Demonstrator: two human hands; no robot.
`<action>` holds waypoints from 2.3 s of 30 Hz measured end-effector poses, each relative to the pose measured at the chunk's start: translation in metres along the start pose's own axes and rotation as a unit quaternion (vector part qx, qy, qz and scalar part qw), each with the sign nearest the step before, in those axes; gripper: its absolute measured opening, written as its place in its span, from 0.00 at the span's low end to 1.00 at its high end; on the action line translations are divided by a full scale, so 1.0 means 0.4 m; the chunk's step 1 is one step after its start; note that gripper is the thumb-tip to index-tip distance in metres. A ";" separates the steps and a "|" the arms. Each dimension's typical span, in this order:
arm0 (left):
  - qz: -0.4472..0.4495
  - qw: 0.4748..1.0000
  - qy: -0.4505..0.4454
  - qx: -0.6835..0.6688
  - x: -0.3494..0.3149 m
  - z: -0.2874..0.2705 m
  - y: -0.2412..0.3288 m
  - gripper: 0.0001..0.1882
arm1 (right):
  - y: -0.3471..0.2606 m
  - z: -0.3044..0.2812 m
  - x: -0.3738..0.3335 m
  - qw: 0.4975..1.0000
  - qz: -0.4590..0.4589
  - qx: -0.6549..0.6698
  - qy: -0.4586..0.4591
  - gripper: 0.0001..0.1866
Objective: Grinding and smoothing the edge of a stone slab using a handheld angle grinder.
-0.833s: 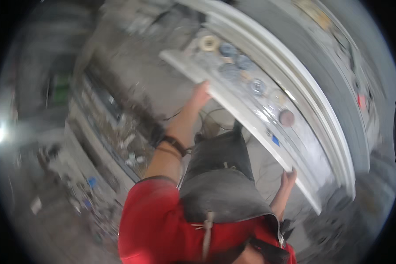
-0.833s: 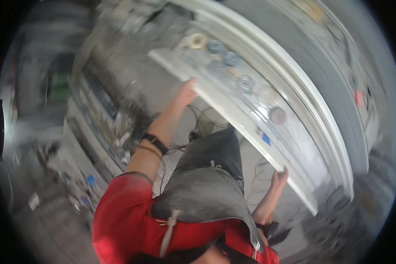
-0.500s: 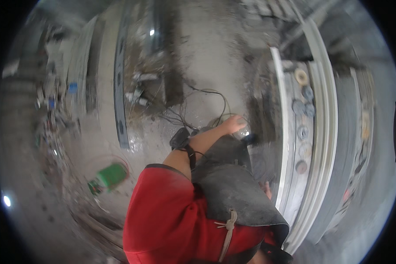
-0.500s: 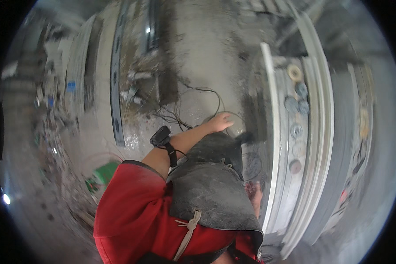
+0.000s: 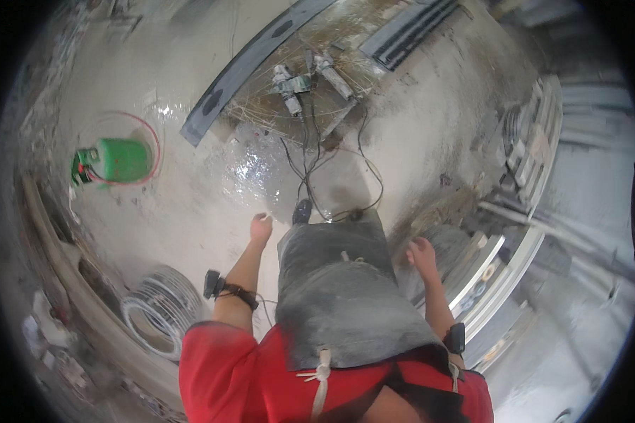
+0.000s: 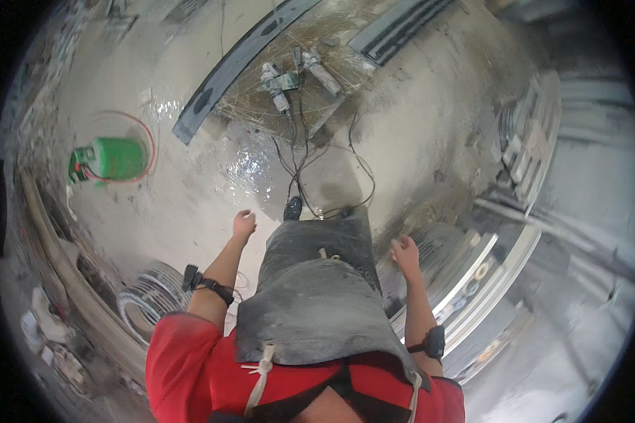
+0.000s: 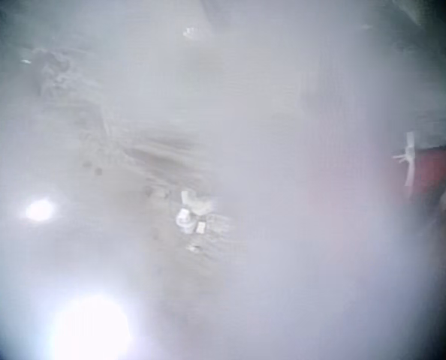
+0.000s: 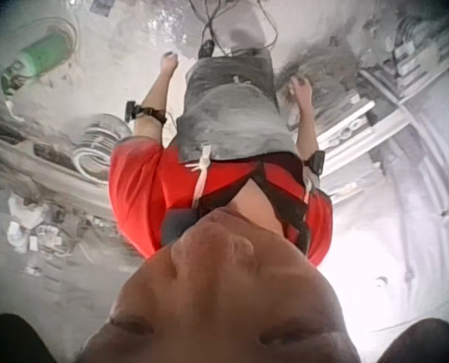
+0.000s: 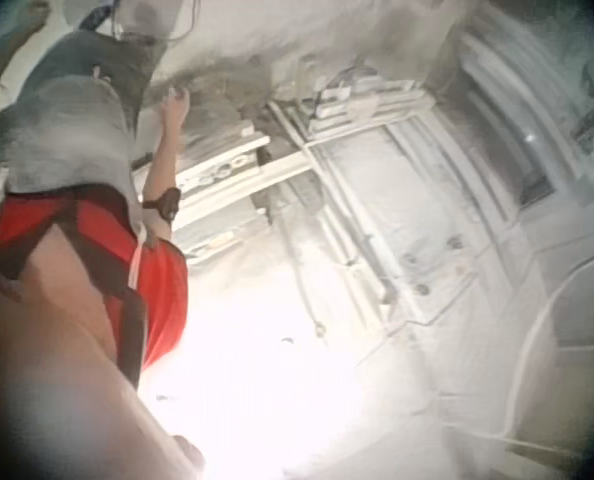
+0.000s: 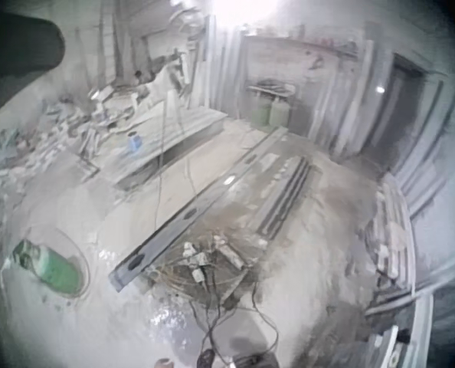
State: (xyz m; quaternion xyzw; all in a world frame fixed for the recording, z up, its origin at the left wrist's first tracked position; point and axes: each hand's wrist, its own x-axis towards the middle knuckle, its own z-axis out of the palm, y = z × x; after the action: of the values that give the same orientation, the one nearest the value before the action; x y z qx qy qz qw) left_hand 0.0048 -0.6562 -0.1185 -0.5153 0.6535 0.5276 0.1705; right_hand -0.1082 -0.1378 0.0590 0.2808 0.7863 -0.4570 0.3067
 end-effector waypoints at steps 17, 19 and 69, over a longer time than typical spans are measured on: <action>-0.531 0.819 0.095 -0.194 -1.001 0.532 0.026 0.25 | -0.829 0.754 1.548 0.704 -0.445 -0.548 -0.069 0.38; -0.541 0.822 0.051 -0.173 -1.005 0.559 0.038 0.26 | -0.876 0.730 1.709 0.651 -0.508 -0.564 0.019 0.40; -0.371 0.640 0.327 -0.588 1.055 1.079 0.009 0.15 | -0.750 0.423 0.825 0.603 -0.181 -0.772 -0.092 0.31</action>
State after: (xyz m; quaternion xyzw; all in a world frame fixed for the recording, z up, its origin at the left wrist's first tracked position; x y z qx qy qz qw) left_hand -0.3099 -0.4915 -0.6062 -0.8449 -0.0276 0.4902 -0.2123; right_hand -0.5025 -0.3628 -0.0877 -0.2513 0.8493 0.2502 0.3911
